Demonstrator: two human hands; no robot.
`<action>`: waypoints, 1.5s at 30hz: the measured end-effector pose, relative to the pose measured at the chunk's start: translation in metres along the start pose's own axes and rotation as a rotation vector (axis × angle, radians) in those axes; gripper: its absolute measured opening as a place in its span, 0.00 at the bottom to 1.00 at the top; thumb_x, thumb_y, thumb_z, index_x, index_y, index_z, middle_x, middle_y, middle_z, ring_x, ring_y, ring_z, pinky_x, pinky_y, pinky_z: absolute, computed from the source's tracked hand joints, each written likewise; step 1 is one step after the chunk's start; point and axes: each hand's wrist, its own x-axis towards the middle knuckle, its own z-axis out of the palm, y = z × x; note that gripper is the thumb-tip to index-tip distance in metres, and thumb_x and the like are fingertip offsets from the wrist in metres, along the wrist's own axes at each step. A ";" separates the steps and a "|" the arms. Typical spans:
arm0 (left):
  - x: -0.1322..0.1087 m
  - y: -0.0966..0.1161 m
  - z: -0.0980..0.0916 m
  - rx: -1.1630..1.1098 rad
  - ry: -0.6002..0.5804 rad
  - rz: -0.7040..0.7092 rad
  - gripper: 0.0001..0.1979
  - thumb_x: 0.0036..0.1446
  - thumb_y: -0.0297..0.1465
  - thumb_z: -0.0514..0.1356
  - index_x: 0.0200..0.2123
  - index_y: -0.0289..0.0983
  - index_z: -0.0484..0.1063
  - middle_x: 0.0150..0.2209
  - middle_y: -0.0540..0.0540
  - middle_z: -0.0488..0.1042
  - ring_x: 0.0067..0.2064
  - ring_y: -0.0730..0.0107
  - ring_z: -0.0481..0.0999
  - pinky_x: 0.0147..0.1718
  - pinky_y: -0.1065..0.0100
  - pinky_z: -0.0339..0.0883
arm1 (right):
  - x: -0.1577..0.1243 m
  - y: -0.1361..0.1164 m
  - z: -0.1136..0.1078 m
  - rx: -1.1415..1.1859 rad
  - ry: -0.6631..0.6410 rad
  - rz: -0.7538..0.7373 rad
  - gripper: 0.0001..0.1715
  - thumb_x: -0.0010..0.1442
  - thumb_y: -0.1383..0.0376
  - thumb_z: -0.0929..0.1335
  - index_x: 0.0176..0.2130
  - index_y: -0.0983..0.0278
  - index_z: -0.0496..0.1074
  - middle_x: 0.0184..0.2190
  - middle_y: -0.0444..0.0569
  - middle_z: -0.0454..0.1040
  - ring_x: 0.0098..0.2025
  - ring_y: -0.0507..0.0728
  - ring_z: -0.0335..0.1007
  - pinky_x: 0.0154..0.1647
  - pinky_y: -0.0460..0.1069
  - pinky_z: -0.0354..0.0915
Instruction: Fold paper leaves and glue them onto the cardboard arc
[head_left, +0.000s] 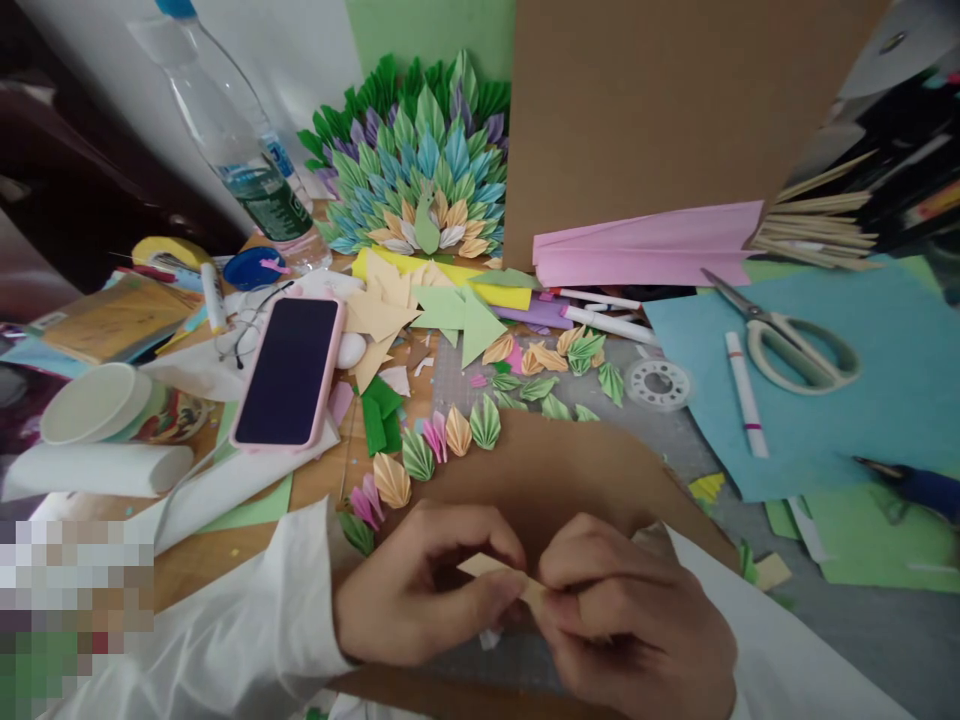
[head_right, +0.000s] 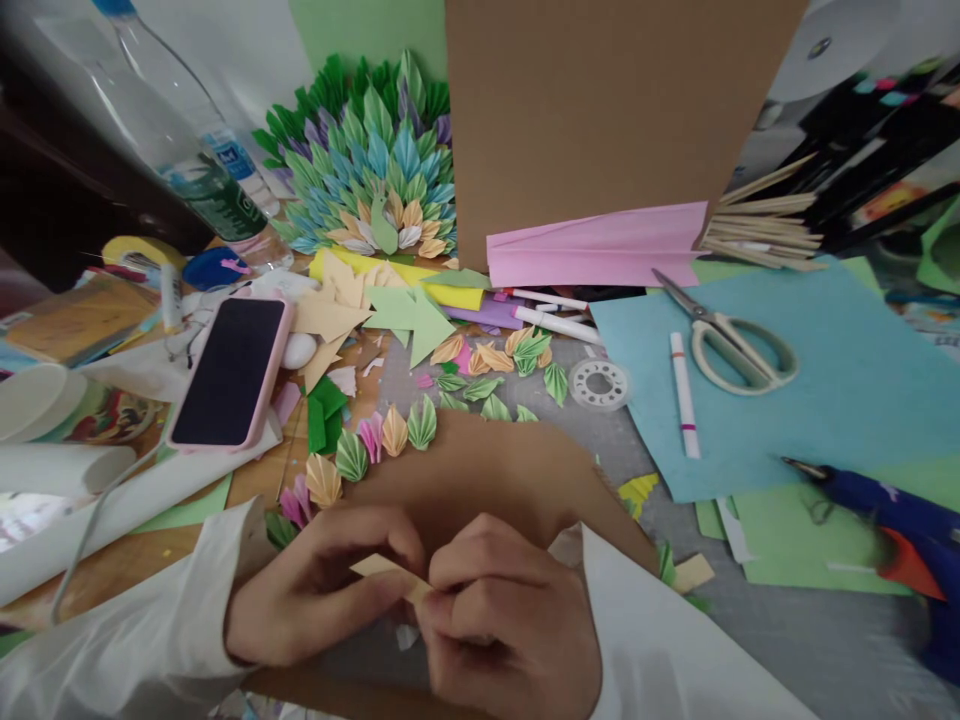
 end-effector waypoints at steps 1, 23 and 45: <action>0.000 0.001 0.000 0.036 -0.012 0.005 0.12 0.64 0.32 0.55 0.31 0.30 0.69 0.23 0.45 0.71 0.22 0.77 0.69 0.22 0.77 0.64 | -0.001 0.000 0.001 0.004 -0.014 0.009 0.16 0.53 0.79 0.68 0.35 0.58 0.69 0.27 0.44 0.72 0.27 0.50 0.67 0.27 0.45 0.66; 0.002 0.004 -0.002 0.095 -0.099 -0.049 0.18 0.66 0.34 0.52 0.32 0.28 0.76 0.26 0.40 0.78 0.27 0.72 0.76 0.28 0.74 0.71 | 0.000 0.002 0.014 0.350 0.060 0.549 0.12 0.50 0.73 0.70 0.21 0.63 0.64 0.15 0.41 0.67 0.16 0.47 0.61 0.15 0.41 0.55; 0.005 -0.005 -0.003 -0.559 -0.324 -0.446 0.18 0.53 0.41 0.67 0.33 0.28 0.77 0.23 0.45 0.79 0.22 0.69 0.79 0.23 0.72 0.76 | -0.005 0.004 0.017 0.508 -0.072 0.798 0.07 0.42 0.74 0.66 0.18 0.64 0.65 0.13 0.38 0.64 0.16 0.45 0.52 0.16 0.41 0.50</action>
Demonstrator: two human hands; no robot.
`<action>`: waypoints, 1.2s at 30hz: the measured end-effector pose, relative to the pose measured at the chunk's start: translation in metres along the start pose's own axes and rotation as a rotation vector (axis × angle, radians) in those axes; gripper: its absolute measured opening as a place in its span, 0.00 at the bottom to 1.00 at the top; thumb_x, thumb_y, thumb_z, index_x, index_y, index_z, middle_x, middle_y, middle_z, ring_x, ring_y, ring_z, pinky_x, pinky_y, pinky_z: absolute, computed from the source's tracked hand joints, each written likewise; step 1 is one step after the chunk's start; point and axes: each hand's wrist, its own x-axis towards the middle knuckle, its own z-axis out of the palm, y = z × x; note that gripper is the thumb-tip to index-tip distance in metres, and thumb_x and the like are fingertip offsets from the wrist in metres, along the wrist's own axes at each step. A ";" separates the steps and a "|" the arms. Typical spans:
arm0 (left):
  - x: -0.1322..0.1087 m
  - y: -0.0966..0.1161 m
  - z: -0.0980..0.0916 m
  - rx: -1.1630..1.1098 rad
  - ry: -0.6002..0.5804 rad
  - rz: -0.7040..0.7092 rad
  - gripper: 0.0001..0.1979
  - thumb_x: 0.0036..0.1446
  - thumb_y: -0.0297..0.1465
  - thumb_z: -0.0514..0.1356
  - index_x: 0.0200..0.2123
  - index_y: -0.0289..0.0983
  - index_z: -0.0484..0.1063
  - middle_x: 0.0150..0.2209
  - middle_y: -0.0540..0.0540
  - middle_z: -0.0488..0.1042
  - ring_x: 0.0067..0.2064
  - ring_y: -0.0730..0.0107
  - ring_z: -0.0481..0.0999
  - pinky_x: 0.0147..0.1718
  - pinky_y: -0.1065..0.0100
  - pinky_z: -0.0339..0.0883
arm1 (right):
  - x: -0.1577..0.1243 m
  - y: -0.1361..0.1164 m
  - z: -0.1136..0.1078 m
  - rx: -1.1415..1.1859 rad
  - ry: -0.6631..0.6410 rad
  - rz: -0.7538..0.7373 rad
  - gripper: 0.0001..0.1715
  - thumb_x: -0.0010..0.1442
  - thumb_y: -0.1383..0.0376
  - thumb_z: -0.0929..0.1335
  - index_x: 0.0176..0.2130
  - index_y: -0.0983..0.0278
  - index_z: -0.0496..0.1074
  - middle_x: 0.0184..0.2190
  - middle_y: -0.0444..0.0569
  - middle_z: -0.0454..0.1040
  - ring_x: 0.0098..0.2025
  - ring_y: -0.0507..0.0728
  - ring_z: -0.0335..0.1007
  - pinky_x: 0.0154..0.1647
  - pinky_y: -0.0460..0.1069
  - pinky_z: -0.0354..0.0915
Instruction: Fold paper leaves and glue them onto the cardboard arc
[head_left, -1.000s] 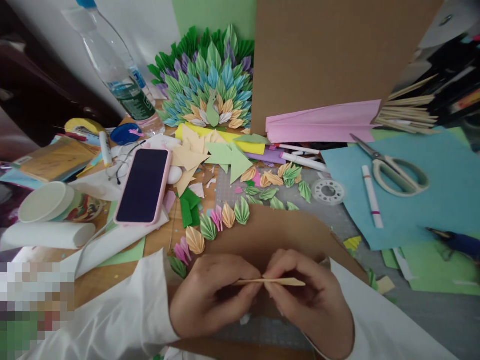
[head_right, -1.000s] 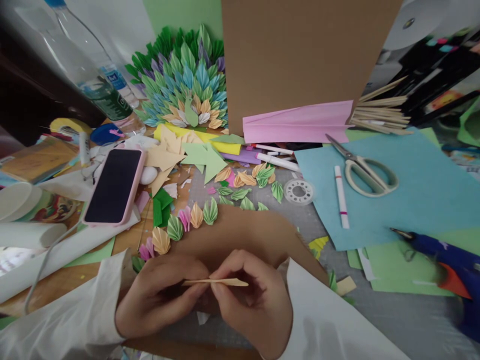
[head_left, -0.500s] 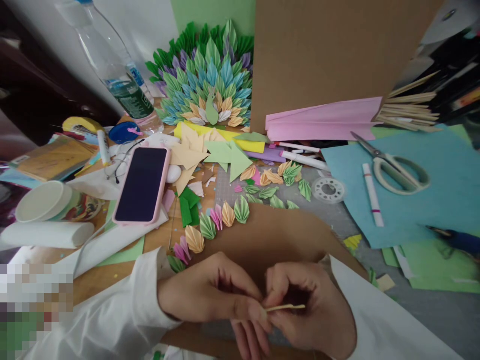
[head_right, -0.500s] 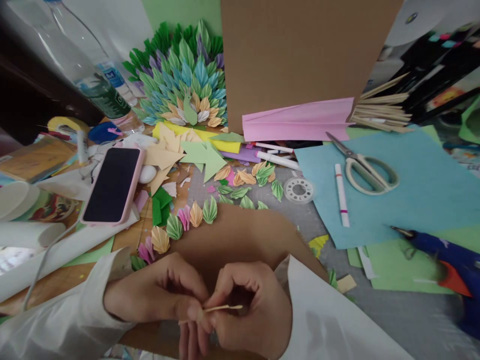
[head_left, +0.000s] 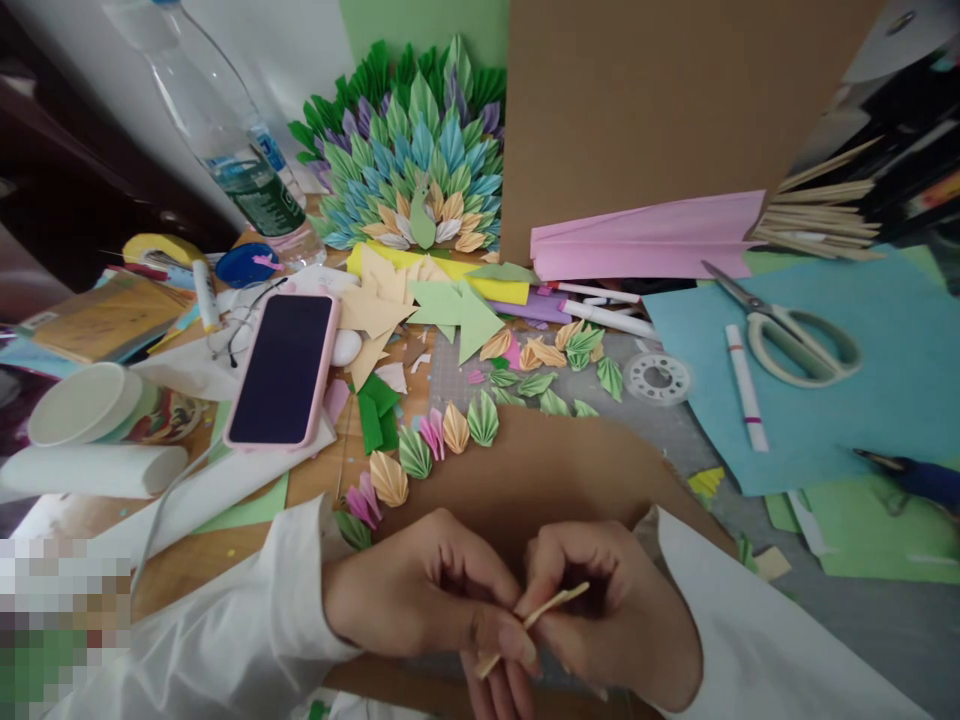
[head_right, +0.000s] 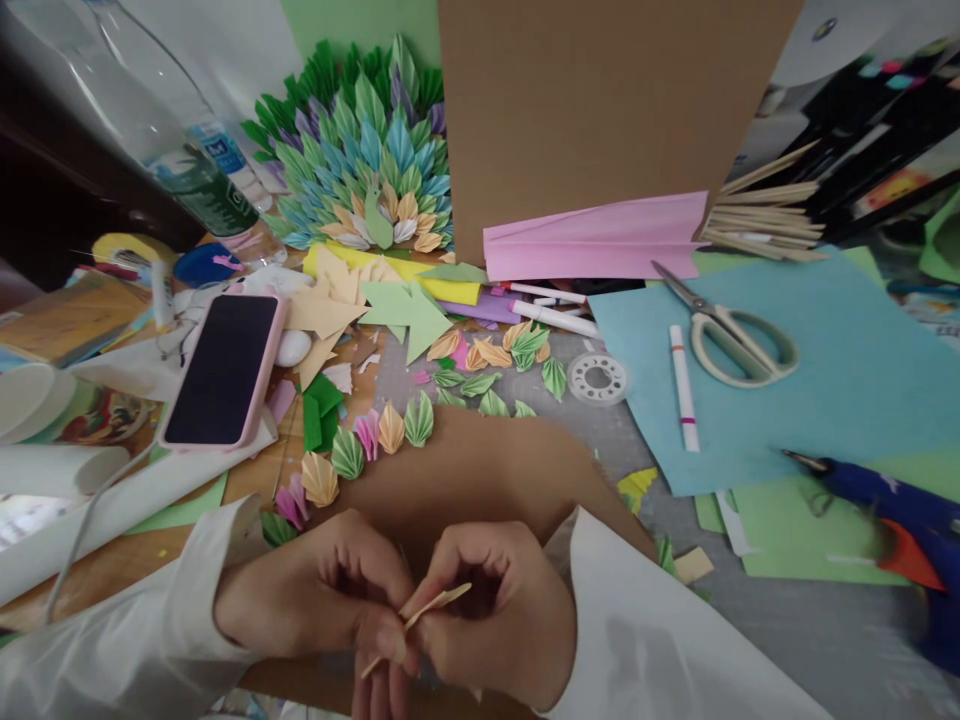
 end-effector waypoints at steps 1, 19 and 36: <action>0.000 -0.001 0.000 -0.017 0.005 -0.012 0.18 0.53 0.41 0.67 0.33 0.28 0.77 0.24 0.45 0.79 0.23 0.68 0.80 0.25 0.70 0.77 | 0.001 0.000 0.000 0.002 0.004 0.008 0.07 0.42 0.74 0.66 0.18 0.64 0.65 0.13 0.38 0.63 0.15 0.45 0.52 0.15 0.41 0.50; 0.001 0.005 -0.005 -0.074 0.040 0.004 0.16 0.53 0.39 0.67 0.29 0.29 0.76 0.22 0.44 0.79 0.20 0.70 0.78 0.20 0.74 0.73 | 0.006 -0.003 -0.003 0.315 -0.030 0.090 0.13 0.49 0.64 0.74 0.25 0.66 0.68 0.16 0.37 0.65 0.11 0.42 0.55 0.09 0.38 0.54; -0.004 0.002 0.011 0.528 0.393 0.296 0.17 0.62 0.36 0.58 0.29 0.27 0.75 0.24 0.40 0.77 0.24 0.73 0.76 0.26 0.77 0.71 | 0.006 -0.009 0.002 0.154 0.075 -0.306 0.06 0.58 0.63 0.73 0.34 0.63 0.73 0.27 0.45 0.69 0.25 0.51 0.69 0.24 0.45 0.68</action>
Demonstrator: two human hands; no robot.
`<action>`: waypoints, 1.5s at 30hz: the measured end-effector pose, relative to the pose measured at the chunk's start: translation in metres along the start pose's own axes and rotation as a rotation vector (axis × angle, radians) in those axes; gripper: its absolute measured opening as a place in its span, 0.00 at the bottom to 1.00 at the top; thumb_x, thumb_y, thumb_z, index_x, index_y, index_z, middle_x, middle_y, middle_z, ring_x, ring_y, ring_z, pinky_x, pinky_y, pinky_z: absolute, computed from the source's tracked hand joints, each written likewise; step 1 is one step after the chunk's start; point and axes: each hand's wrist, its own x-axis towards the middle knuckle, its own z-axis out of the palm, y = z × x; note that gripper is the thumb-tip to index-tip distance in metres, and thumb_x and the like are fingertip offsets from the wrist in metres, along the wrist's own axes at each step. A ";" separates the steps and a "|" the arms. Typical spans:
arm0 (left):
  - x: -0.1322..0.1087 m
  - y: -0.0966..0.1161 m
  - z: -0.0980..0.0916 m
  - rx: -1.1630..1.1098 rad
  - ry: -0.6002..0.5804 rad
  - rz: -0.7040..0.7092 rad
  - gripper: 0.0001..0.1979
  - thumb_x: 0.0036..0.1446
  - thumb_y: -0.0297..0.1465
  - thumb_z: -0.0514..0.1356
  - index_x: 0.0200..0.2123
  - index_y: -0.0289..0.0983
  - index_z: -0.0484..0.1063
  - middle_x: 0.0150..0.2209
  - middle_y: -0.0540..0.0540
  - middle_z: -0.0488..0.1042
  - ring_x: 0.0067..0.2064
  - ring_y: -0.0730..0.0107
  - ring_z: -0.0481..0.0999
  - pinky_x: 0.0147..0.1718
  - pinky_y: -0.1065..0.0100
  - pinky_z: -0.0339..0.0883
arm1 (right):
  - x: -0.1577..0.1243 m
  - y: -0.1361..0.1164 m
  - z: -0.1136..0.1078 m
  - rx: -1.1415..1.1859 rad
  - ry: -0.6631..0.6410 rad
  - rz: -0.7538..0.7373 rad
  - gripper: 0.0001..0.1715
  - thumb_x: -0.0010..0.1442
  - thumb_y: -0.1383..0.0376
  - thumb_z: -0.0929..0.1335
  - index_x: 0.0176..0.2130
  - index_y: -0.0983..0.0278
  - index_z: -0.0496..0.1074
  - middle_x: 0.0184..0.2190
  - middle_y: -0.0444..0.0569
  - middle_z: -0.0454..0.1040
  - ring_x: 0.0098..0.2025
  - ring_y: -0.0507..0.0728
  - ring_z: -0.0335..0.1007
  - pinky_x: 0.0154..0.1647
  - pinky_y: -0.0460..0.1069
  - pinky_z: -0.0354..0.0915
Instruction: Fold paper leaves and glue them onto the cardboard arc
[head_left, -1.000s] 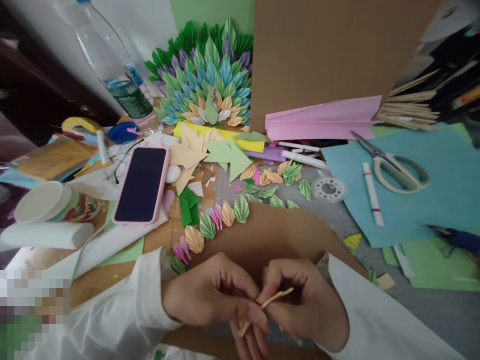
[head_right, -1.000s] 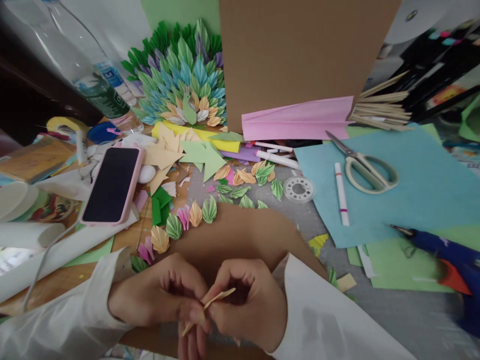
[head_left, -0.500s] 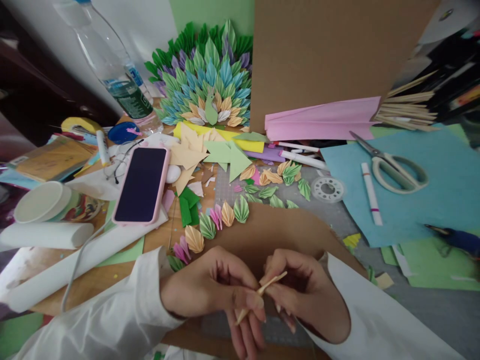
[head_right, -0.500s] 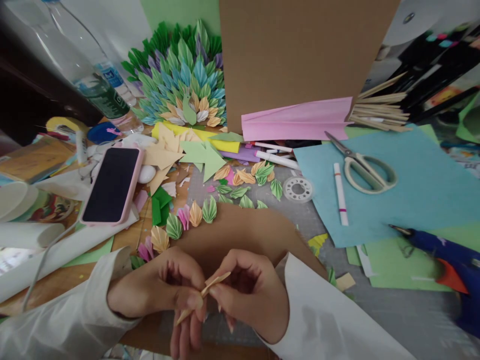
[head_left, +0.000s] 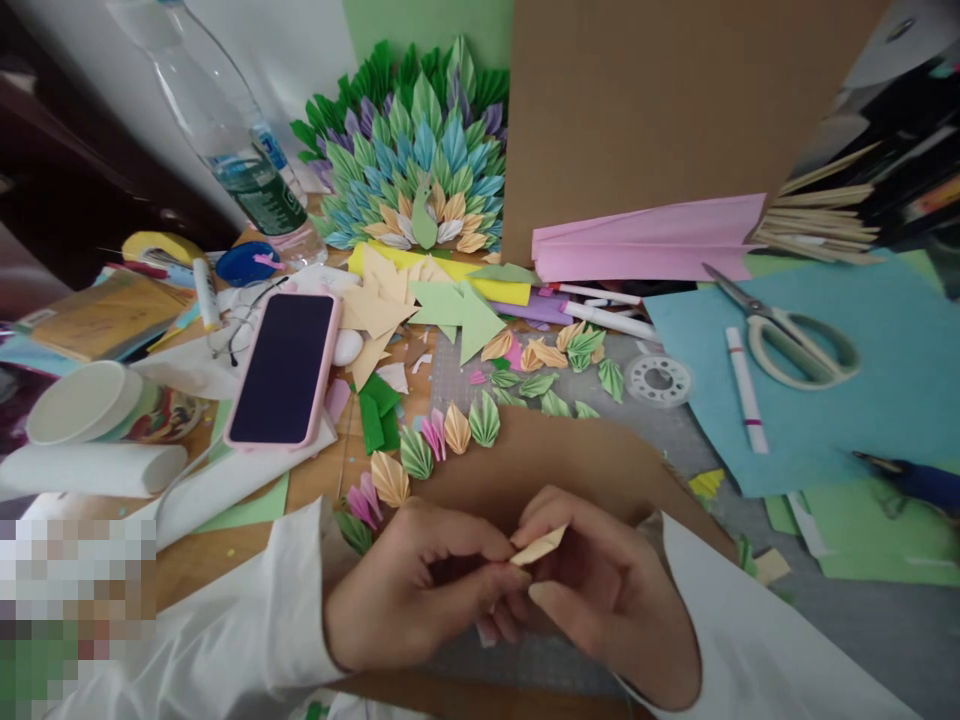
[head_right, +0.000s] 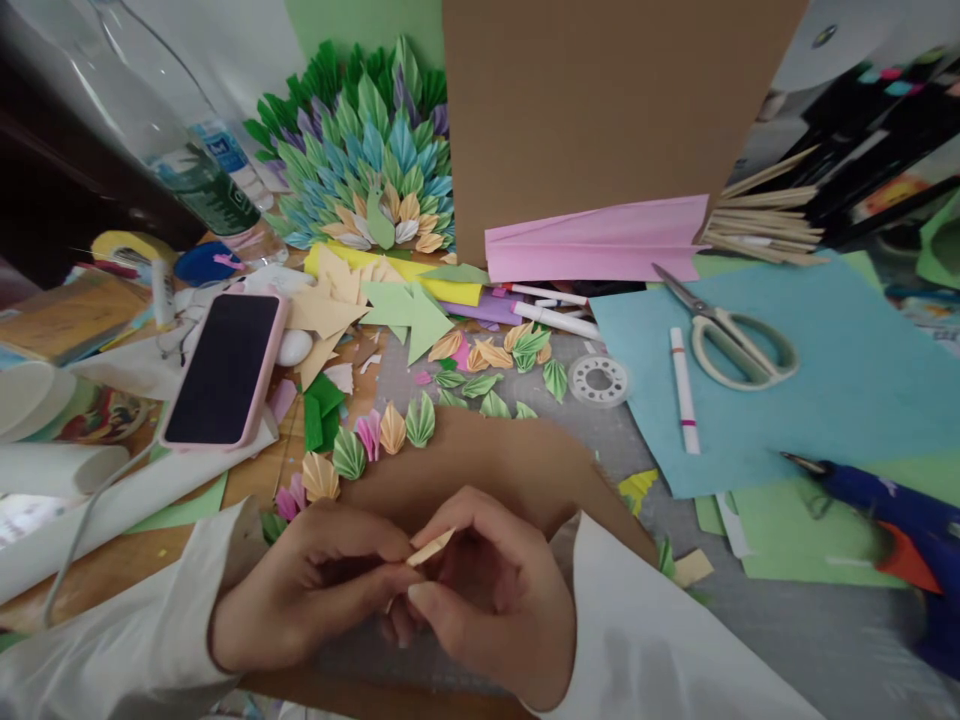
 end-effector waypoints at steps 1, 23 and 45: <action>0.000 0.001 0.000 0.097 0.003 0.058 0.17 0.63 0.34 0.56 0.28 0.27 0.75 0.24 0.39 0.77 0.25 0.72 0.76 0.25 0.77 0.70 | -0.001 0.001 0.000 0.006 0.005 -0.007 0.06 0.58 0.63 0.73 0.34 0.63 0.74 0.27 0.45 0.69 0.25 0.50 0.69 0.24 0.45 0.68; 0.002 0.001 0.000 0.360 -0.023 0.148 0.11 0.60 0.31 0.58 0.33 0.29 0.75 0.24 0.45 0.74 0.22 0.78 0.67 0.19 0.77 0.58 | -0.008 -0.001 -0.004 -0.028 0.158 0.047 0.18 0.59 0.62 0.72 0.23 0.64 0.65 0.21 0.40 0.62 0.21 0.47 0.60 0.21 0.42 0.58; 0.000 0.001 0.001 -0.042 -0.067 0.018 0.21 0.65 0.41 0.51 0.32 0.29 0.71 0.26 0.41 0.72 0.24 0.75 0.72 0.26 0.75 0.69 | -0.012 0.011 -0.010 0.036 0.159 0.081 0.16 0.62 0.61 0.70 0.26 0.64 0.65 0.22 0.40 0.62 0.16 0.44 0.53 0.14 0.42 0.47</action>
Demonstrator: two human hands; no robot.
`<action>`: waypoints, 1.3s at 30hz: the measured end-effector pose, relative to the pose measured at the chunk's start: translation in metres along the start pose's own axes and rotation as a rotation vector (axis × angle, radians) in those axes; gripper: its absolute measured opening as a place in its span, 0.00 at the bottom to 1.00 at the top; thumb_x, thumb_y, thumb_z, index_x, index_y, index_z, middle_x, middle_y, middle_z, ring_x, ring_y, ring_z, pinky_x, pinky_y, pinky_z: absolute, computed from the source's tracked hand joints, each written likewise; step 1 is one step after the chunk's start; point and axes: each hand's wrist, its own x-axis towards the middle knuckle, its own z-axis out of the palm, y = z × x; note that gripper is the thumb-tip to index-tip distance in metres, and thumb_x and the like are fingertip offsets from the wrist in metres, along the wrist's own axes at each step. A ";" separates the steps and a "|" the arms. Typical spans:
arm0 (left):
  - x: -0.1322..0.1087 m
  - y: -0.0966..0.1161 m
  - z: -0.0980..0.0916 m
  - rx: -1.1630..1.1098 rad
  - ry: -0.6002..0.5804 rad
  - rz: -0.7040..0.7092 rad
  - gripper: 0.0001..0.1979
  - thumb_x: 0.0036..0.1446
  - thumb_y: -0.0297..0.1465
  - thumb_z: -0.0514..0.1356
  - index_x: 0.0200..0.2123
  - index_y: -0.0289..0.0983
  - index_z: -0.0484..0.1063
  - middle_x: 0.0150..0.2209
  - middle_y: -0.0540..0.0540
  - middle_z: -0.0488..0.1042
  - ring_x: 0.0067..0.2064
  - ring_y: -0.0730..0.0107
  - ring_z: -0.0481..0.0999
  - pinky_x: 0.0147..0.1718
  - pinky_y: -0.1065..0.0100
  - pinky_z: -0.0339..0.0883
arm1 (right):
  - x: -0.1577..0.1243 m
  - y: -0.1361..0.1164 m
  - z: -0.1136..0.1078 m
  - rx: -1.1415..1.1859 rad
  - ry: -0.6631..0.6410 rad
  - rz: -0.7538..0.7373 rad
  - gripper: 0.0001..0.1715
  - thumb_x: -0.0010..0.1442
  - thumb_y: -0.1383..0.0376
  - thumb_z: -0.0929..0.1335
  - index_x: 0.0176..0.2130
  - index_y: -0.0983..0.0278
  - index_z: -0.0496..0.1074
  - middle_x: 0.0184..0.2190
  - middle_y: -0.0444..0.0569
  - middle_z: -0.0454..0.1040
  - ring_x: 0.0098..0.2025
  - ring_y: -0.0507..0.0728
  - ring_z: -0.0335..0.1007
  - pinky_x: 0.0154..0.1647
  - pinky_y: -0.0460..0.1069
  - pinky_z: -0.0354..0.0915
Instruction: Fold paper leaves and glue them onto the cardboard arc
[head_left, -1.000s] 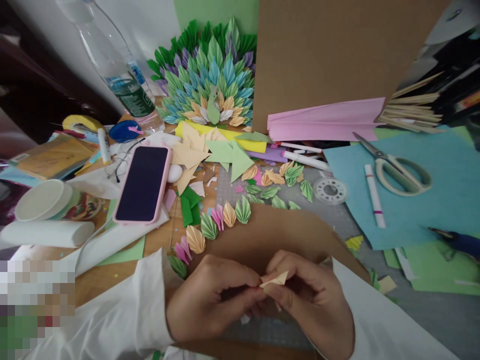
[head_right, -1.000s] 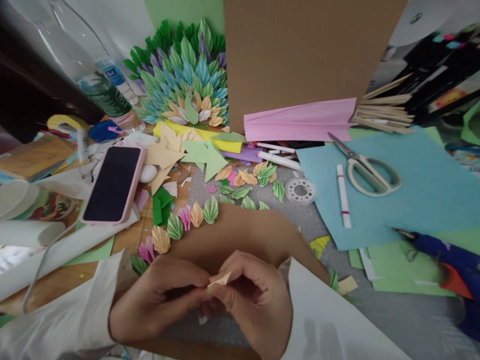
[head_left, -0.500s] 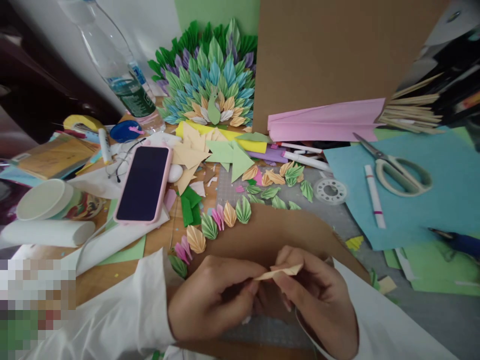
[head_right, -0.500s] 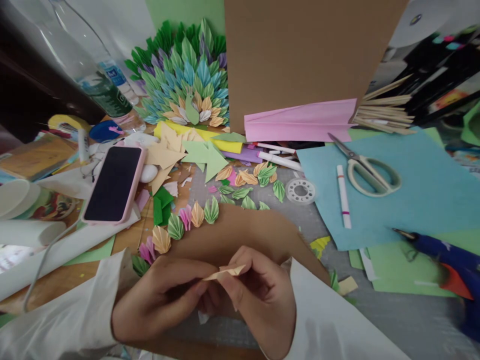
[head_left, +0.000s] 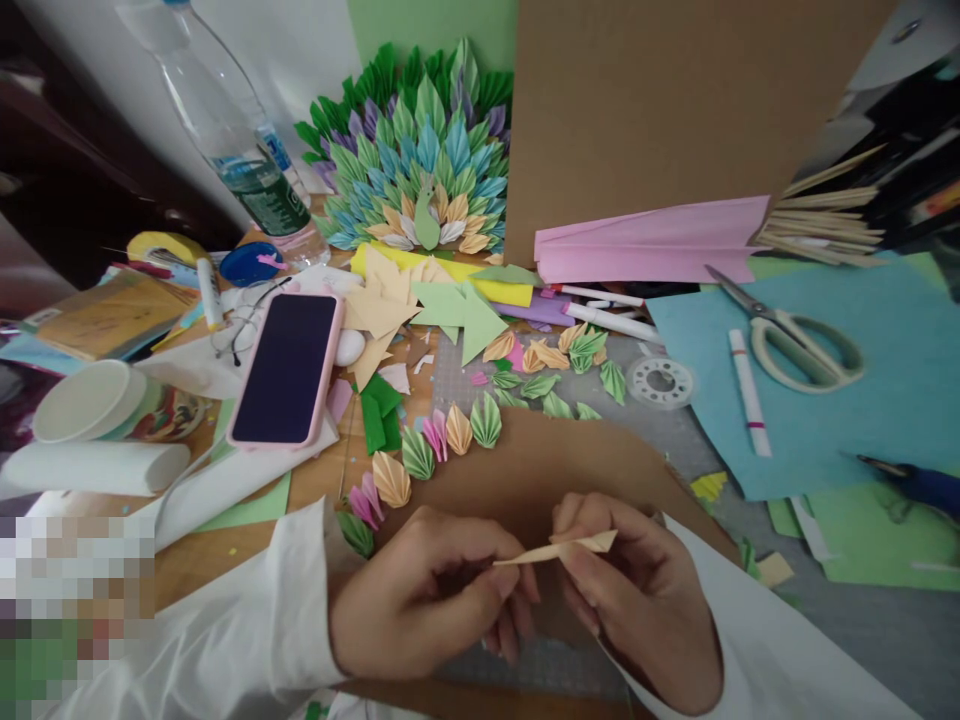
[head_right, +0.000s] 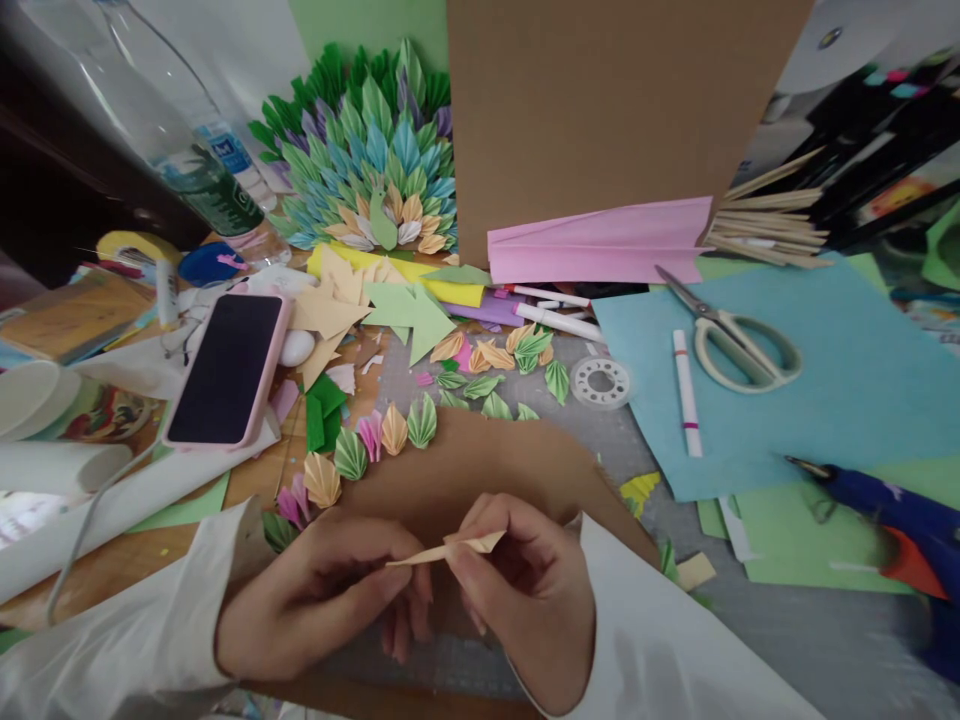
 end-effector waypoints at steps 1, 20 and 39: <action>0.000 0.001 0.000 0.009 0.004 -0.005 0.21 0.65 0.41 0.51 0.31 0.29 0.70 0.25 0.42 0.72 0.23 0.75 0.72 0.25 0.75 0.68 | 0.000 0.000 0.000 0.007 0.000 0.009 0.15 0.62 0.61 0.70 0.26 0.64 0.65 0.23 0.40 0.62 0.16 0.44 0.52 0.14 0.42 0.45; 0.000 -0.009 -0.003 -0.464 -0.178 -0.217 0.20 0.58 0.45 0.61 0.30 0.30 0.73 0.23 0.45 0.76 0.20 0.76 0.74 0.21 0.77 0.68 | 0.003 -0.017 0.012 -0.200 0.033 -0.247 0.14 0.59 0.63 0.72 0.24 0.63 0.69 0.18 0.42 0.65 0.20 0.49 0.59 0.20 0.42 0.58; -0.004 -0.004 0.001 -0.078 -0.055 -0.243 0.30 0.54 0.55 0.57 0.22 0.31 0.67 0.18 0.47 0.68 0.17 0.81 0.67 0.16 0.81 0.62 | 0.000 -0.013 0.011 -0.126 -0.044 -0.117 0.22 0.59 0.61 0.72 0.19 0.64 0.65 0.16 0.40 0.60 0.20 0.48 0.57 0.22 0.43 0.57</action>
